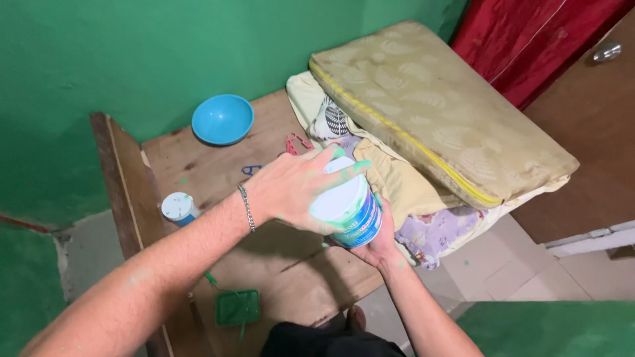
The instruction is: The person opens a paint can, pours green paint into a tray, and uses a roller to apply paint to a wall. They then use a brush to paint the edges and corners of the wall.
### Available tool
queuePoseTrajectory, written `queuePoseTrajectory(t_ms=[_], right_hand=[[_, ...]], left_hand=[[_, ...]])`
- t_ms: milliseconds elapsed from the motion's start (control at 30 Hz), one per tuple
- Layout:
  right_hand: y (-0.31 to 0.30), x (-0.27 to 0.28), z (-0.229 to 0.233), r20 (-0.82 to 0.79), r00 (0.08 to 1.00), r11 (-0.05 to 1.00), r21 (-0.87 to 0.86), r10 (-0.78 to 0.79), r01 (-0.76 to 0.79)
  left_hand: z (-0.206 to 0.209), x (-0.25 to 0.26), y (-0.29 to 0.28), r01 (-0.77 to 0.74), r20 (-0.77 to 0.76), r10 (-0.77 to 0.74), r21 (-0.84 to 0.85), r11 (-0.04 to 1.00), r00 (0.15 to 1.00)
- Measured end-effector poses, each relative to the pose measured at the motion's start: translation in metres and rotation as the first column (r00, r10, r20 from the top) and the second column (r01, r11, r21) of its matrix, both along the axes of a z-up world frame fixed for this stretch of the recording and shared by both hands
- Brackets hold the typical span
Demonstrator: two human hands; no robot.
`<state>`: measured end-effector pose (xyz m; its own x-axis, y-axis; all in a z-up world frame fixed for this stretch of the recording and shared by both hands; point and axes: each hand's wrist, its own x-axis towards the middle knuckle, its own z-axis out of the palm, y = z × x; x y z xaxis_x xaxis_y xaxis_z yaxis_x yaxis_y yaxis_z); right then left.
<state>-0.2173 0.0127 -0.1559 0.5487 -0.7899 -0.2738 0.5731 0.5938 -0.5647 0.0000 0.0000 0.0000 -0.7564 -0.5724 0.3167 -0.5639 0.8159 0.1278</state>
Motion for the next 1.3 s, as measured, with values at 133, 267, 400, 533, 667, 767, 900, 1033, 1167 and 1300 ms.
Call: queuePoseTrajectory(t_ms=[133, 267, 400, 533, 667, 767, 900, 1033, 1167, 1300], right_hand=[[-0.005, 0.004, 0.0, 0.004, 1.0, 0.999, -0.037, -0.007, 0.007], [-0.011, 0.01, -0.001, 0.011, 1.0, 1.0, -0.014, -0.013, 0.013], [-0.017, 0.017, -0.007, 0.183, 0.977, 0.994, -0.039, 0.108, -0.103], [-0.022, 0.028, 0.012, 0.35, 0.924, 0.982, -0.155, 0.155, -0.106], [-0.017, 0.042, 0.032, 0.222, 0.973, 0.998, -0.004, -0.066, 0.068], [-0.027, 0.04, 0.014, -0.045, 0.989, 0.989, -0.042, -0.143, 0.142], [-0.069, 0.007, 0.001, -0.875, 0.376, 0.881, -0.409, -0.304, -0.238], [-0.069, -0.015, 0.082, -0.621, 0.523, 0.436, -0.783, -0.584, -0.444], [-0.053, 0.019, 0.152, -0.676, 0.224, 0.209, -0.496, -0.702, -0.843], [-0.052, 0.049, 0.167, -0.759, -0.023, 0.248, -0.184, -0.65, -0.951]], left_hand=[[0.002, -0.001, 0.001, -0.116, 0.045, 0.113, 0.071, 0.991, 0.993], [0.001, -0.002, 0.001, -0.156, -0.044, 0.16, 0.069, 0.985, 0.986], [-0.015, -0.002, -0.005, -0.314, -0.164, 0.357, 0.24, 0.919, 0.92], [-0.063, -0.002, -0.015, -0.076, -0.732, 0.371, 0.403, 0.912, 0.571], [-0.116, -0.023, 0.011, -0.022, -0.732, 0.529, 0.577, 0.816, 0.429], [-0.122, -0.024, 0.023, 0.034, -0.827, 0.464, 0.499, 0.866, 0.318], [-0.111, -0.001, 0.032, -0.062, -0.779, 0.514, 0.53, 0.846, 0.358], [-0.106, 0.006, 0.04, -0.089, -0.742, 0.553, 0.565, 0.82, 0.38], [-0.11, -0.001, 0.045, -0.196, -0.631, 0.649, 0.636, 0.746, 0.425], [-0.112, -0.002, 0.047, -0.313, -0.588, 0.638, 0.564, 0.764, 0.497]])
